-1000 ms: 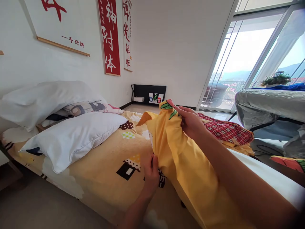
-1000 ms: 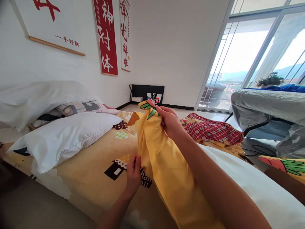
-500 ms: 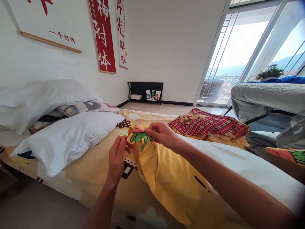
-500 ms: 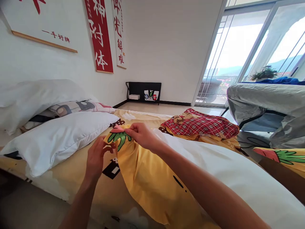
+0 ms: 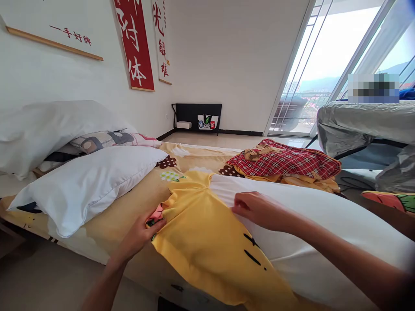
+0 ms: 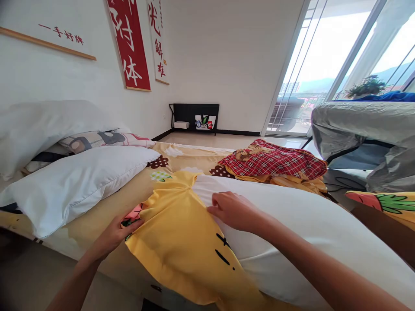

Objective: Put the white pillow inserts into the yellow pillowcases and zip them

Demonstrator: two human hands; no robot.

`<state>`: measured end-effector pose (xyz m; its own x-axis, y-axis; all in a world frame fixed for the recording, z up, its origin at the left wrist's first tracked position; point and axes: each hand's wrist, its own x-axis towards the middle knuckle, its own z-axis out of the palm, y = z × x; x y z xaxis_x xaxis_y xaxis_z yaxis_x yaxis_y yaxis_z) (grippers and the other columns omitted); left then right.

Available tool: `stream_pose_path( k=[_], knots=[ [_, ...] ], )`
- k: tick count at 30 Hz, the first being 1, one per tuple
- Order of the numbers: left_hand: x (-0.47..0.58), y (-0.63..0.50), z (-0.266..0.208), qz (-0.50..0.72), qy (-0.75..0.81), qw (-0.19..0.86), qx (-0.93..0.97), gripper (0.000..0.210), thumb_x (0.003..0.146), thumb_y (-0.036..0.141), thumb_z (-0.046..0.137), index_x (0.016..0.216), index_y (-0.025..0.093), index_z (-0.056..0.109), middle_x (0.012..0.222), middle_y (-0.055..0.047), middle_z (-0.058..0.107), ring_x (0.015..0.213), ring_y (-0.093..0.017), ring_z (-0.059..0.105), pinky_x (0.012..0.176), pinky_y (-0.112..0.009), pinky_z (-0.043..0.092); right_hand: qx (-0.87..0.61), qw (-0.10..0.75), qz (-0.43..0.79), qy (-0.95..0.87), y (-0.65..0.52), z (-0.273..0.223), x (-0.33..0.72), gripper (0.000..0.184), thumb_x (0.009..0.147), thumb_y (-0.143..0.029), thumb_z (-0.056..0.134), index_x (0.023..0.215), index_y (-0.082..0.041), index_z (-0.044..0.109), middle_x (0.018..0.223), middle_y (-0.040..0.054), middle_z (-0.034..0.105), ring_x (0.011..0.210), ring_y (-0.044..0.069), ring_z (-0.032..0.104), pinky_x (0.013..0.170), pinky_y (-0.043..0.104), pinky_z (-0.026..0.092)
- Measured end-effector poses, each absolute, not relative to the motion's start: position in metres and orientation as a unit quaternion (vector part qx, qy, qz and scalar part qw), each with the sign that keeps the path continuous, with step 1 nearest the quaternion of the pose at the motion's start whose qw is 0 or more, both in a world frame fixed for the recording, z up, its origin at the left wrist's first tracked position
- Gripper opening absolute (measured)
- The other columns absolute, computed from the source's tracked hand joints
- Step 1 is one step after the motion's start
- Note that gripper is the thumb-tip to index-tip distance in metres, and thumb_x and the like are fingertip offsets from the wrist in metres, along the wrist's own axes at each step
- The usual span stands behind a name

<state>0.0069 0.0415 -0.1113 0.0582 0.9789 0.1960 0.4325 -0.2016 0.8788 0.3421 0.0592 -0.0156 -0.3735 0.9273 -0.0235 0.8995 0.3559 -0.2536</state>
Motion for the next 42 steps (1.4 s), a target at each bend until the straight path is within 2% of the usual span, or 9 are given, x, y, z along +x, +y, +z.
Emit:
stream_pose_path(
  k=[3,9,15,18,20,27,33,38,42],
  knots=[
    [-0.003,0.030,-0.136,0.426,0.584,0.360,0.590,0.031,0.063,0.045,0.074,0.082,0.020,0.070,0.084,-0.005,0.070,0.083,-0.024,0.060,0.065,-0.025,0.047,-0.589,0.031,0.143,-0.795,0.054,-0.033,0.363,0.039,0.088,-0.049,0.045,0.062,-0.020,0.052,0.071,0.0075,0.062,0.068,0.020,0.053,0.060,0.030,0.034],
    [-0.011,0.020,-0.155,0.298,0.624,0.349,0.633,0.045,0.066,0.059,0.063,0.051,0.017,0.054,0.054,0.000,0.054,0.061,-0.018,0.052,0.056,-0.025,0.045,-0.493,0.021,0.263,-0.829,0.021,-0.041,0.328,0.029,0.084,-0.045,0.052,0.072,-0.019,0.058,0.073,0.0032,0.063,0.066,0.015,0.053,0.059,0.026,0.035],
    [-0.021,-0.001,-0.176,0.506,0.617,0.412,0.441,0.045,0.052,0.049,0.079,0.082,0.018,0.068,0.092,-0.005,0.069,0.106,-0.029,0.058,0.088,-0.034,0.050,-0.387,-0.064,0.435,-0.811,0.068,-0.017,0.341,0.037,0.083,-0.049,0.051,0.094,-0.015,0.062,0.080,0.0050,0.067,0.068,0.016,0.061,0.062,0.027,0.044],
    [-0.005,-0.010,-0.197,0.605,0.567,0.468,0.305,0.054,0.045,0.040,0.085,0.092,0.021,0.068,0.095,-0.002,0.070,0.100,-0.027,0.062,0.084,-0.034,0.052,-0.552,0.088,0.118,-0.821,0.128,-0.006,0.382,0.043,0.087,-0.047,0.047,0.110,-0.013,0.059,0.107,0.0141,0.066,0.095,0.025,0.061,0.081,0.035,0.044],
    [0.003,-0.013,-0.210,0.596,0.559,0.490,0.304,0.051,0.045,0.042,0.084,0.088,0.019,0.069,0.087,-0.002,0.070,0.088,-0.025,0.064,0.076,-0.032,0.053,-0.654,0.064,-0.010,-0.754,0.159,-0.011,0.406,0.050,0.090,-0.050,0.042,0.117,-0.011,0.058,0.120,0.0200,0.060,0.110,0.032,0.056,0.089,0.041,0.040],
    [-0.019,-0.003,-0.225,0.447,0.604,0.354,0.556,0.038,0.064,0.054,0.066,0.064,0.016,0.063,0.060,0.000,0.059,0.061,-0.017,0.055,0.055,-0.023,0.045,-0.691,-0.015,0.027,-0.722,0.169,-0.049,0.415,0.045,0.092,-0.047,0.039,0.086,-0.014,0.069,0.097,0.0152,0.069,0.087,0.025,0.065,0.069,0.030,0.044],
    [-0.013,0.016,-0.187,0.478,0.608,0.223,0.593,0.026,0.064,0.043,0.059,0.058,0.018,0.057,0.053,0.001,0.053,0.052,-0.014,0.049,0.049,-0.022,0.039,-0.700,0.086,-0.145,-0.694,0.119,0.035,0.417,0.046,0.095,-0.048,0.031,0.098,-0.020,0.067,0.101,0.0116,0.068,0.092,0.026,0.060,0.073,0.034,0.039],
    [0.002,0.066,-0.150,0.532,0.608,0.193,0.557,0.021,0.059,0.037,0.054,0.067,0.018,0.056,0.061,-0.001,0.060,0.059,-0.018,0.055,0.053,-0.025,0.043,-0.680,0.187,-0.323,-0.631,0.061,0.104,0.408,0.056,0.094,-0.056,0.030,0.070,-0.018,0.063,0.064,0.0083,0.060,0.064,0.019,0.052,0.059,0.030,0.026],
    [0.015,0.109,-0.150,0.530,0.637,0.180,0.531,0.025,0.060,0.031,0.050,0.083,0.019,0.052,0.076,-0.005,0.066,0.072,-0.022,0.063,0.061,-0.027,0.047,-0.591,0.263,-0.438,-0.624,0.037,0.088,0.391,0.055,0.094,-0.054,0.033,0.060,-0.018,0.057,0.054,0.0036,0.055,0.052,0.013,0.043,0.055,0.029,0.017]
  ],
)
